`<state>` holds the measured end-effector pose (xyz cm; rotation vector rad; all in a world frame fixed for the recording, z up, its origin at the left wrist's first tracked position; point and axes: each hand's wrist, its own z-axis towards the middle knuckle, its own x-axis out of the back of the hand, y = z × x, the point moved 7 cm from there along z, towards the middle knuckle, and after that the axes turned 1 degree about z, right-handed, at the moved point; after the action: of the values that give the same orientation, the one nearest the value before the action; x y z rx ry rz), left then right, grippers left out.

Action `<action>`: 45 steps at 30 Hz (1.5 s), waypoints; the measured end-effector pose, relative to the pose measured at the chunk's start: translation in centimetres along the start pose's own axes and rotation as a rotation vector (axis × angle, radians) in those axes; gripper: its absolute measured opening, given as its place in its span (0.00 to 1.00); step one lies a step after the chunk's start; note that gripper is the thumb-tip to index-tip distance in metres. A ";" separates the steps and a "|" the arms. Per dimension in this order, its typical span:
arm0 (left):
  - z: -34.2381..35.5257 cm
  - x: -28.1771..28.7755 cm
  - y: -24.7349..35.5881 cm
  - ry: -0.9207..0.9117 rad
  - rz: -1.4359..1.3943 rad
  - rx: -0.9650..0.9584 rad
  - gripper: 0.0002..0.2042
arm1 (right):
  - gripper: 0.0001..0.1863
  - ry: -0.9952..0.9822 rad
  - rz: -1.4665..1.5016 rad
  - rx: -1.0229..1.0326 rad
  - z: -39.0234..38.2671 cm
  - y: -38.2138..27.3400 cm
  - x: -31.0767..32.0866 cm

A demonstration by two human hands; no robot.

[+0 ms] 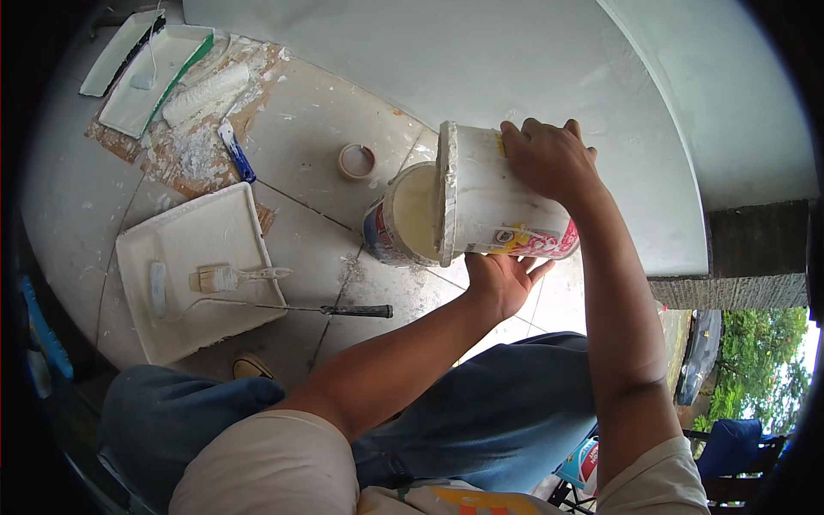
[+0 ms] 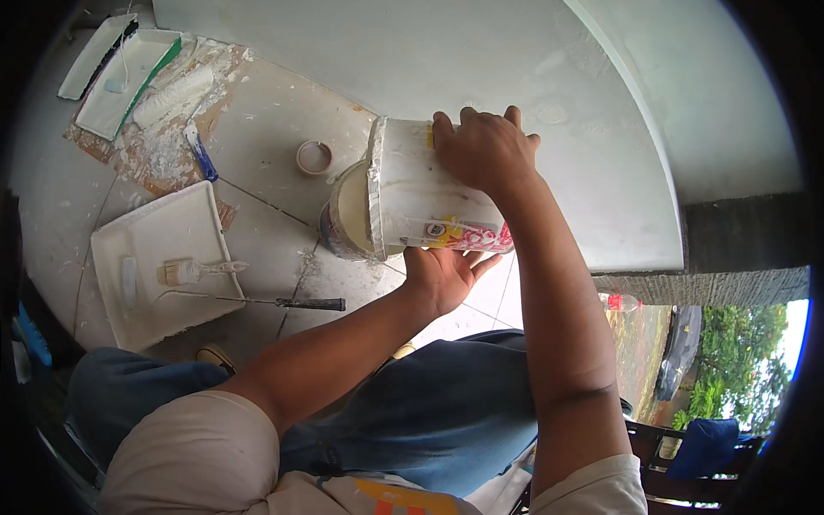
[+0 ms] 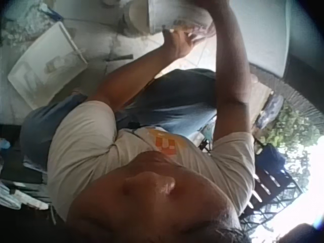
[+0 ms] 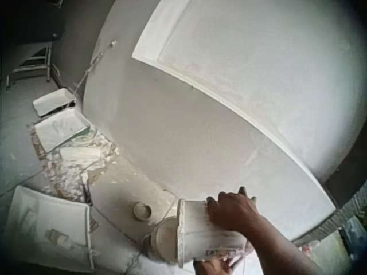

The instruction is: Pouring paint from one container into another and mixing it with a brush.

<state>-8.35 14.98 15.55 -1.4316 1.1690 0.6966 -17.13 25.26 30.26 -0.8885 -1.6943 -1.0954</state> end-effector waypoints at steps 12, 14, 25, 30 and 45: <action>-0.1 0.0 -0.9 -0.097 -0.048 0.095 0.36 | 0.33 -0.017 -0.068 -0.039 -0.3 -0.9 -0.2; 0.0 0.3 -0.2 -0.076 -0.043 0.054 0.35 | 0.33 0.025 -0.046 -0.014 -0.4 -1.6 0.1; -0.8 0.7 -1.5 0.004 -0.016 0.168 0.35 | 0.33 -0.082 -0.120 -0.072 -0.3 -0.9 -0.8; 0.5 0.7 -0.3 -0.057 -0.003 0.144 0.35 | 0.32 0.036 -0.051 -0.063 -0.3 -0.3 -0.3; -0.3 1.8 -1.5 0.011 0.005 0.092 0.36 | 0.34 -0.140 -0.074 -0.062 0.2 0.4 -2.0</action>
<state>-6.42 14.09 14.53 -1.3573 1.1979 0.6310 -16.22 25.38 28.48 -0.9684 -1.8290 -1.1638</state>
